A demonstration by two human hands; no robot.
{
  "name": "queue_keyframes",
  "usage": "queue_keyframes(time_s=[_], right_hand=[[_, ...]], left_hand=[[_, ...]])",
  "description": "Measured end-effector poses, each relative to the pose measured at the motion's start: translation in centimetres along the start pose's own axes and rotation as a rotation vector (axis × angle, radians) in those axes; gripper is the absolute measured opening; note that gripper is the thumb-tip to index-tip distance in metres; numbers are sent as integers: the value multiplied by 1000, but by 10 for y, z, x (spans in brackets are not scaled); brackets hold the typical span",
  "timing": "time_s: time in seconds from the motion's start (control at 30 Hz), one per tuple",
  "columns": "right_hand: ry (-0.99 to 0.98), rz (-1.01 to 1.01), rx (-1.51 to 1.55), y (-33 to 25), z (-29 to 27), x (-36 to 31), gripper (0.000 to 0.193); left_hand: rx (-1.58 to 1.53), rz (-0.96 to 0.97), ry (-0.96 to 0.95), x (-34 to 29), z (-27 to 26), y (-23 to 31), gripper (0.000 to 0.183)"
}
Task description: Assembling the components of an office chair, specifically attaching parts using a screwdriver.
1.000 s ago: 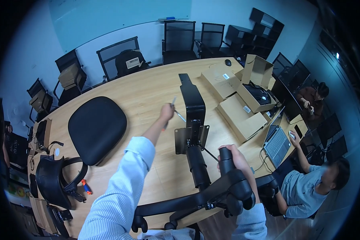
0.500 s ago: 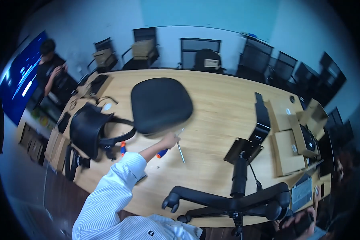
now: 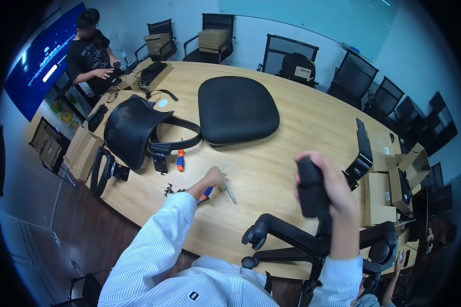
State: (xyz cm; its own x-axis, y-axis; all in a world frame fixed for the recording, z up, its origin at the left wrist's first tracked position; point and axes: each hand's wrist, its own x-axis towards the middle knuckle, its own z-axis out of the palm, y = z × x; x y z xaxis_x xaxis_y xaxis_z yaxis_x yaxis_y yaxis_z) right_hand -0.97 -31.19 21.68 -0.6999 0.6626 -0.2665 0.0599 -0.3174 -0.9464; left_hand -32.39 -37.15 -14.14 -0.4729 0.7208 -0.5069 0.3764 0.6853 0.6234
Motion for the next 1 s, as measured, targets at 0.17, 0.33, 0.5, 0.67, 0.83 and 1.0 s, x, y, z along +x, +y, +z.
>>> queue_keyframes(time_s=[0.17,0.33,0.5,0.67,0.83,1.0], right_hand=[[150,276,-150,77,-25,112,39],[194,425,-243,170,-54,176,45],[243,303,-1045,224,-74,195,57],[236,327,-1247,250,-52,203,53],[227,101,-1422,276,-65,217,46],[207,47,-1487,282,-77,229,50]], left_hand=[[34,-17,-26,1,-6,24,37],[35,-41,-21,24,-6,21,36],[34,-2,-3,53,8,32,37],[22,4,-39,80,13,28,37],[84,23,34,81,26,36,35],[139,120,220,73,43,48,36]])
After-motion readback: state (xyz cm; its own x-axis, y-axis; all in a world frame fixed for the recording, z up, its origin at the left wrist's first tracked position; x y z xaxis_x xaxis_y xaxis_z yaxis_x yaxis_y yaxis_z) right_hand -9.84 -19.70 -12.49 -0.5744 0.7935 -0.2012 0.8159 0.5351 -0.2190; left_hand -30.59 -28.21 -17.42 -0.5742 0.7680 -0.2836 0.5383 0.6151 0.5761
